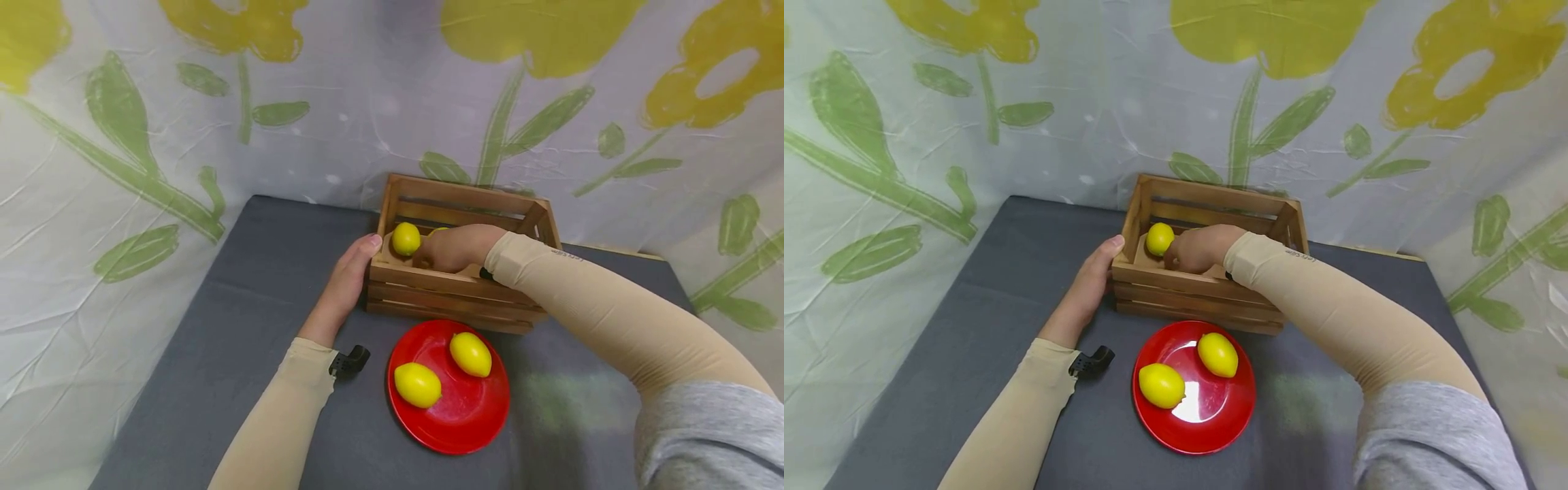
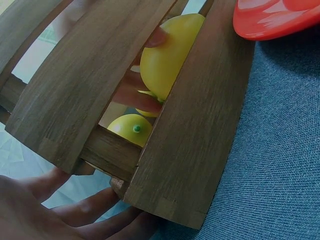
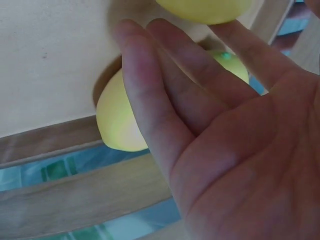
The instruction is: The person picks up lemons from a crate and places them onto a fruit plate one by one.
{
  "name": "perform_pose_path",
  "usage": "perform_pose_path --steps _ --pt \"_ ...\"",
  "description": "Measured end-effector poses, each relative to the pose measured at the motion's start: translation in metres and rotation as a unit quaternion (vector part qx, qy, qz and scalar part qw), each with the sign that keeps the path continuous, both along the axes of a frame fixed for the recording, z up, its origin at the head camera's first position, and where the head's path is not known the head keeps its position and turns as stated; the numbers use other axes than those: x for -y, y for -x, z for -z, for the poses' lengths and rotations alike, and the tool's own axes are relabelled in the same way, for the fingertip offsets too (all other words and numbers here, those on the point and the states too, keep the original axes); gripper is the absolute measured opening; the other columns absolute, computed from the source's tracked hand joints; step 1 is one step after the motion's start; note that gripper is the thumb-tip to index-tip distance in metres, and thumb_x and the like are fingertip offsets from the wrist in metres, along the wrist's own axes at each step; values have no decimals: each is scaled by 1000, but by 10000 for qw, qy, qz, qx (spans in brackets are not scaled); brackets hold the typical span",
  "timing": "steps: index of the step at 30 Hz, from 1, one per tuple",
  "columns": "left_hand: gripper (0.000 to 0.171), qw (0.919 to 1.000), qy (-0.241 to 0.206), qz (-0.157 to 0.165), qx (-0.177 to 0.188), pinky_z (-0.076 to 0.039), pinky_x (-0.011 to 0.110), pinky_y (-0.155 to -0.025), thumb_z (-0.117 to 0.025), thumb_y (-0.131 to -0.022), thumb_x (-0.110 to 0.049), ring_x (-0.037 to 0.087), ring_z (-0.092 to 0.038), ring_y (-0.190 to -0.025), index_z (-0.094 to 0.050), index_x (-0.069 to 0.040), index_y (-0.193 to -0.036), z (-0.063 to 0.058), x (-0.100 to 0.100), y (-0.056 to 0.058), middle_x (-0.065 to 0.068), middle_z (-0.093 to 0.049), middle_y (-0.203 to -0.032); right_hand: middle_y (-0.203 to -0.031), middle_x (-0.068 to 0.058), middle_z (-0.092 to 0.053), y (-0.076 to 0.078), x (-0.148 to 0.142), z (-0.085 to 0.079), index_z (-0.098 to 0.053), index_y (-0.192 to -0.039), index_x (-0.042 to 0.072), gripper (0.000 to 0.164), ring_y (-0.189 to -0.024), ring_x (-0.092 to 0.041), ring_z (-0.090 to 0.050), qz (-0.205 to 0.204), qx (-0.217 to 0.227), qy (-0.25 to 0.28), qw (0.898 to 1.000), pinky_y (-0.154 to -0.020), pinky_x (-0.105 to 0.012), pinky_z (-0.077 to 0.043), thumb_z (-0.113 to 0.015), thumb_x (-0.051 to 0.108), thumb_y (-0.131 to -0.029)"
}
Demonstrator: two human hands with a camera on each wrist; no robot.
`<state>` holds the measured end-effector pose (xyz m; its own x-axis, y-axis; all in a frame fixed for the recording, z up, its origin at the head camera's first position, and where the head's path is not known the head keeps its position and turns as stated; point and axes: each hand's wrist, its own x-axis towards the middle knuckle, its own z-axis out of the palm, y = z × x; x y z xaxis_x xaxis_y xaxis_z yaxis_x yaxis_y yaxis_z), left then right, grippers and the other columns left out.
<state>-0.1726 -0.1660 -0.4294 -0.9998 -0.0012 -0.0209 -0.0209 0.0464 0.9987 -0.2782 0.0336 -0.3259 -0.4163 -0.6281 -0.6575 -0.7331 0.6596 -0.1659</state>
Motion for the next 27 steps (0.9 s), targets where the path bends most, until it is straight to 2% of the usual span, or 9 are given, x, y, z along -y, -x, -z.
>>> perform_pose_path --steps 9,19,27 --pt "76 10000 -8 29 1 -30 58 -132 -50 -102 -60 30 -39 -158 -47 -16 -164 1 0 0 9 -44 -171 -116 -1 -76 -2 1 2 -72 -133 19 29 -106 -21 -66 20 38 -104 9999 -108 -42 -55 -69 21 -105" --pt "76 10000 51 11 5 -30 57 -132 -50 -102 -60 30 -40 -157 -47 -16 -164 -1 0 -1 9 -44 -170 -109 1 -76 -2 0 4 -73 -131 19 28 -100 -19 -65 -51 174 1 9998 -103 -39 -57 -71 21 -104" --pt "75 10000 20 -26 -18 -30 57 -132 -50 -103 -59 30 -40 -157 -48 -15 -163 1 0 -1 9 -45 -170 -116 4 -75 0 -1 9 -72 -135 25 31 -107 -18 -66 97 227 -31 9997 -108 -41 -55 -72 26 -104"
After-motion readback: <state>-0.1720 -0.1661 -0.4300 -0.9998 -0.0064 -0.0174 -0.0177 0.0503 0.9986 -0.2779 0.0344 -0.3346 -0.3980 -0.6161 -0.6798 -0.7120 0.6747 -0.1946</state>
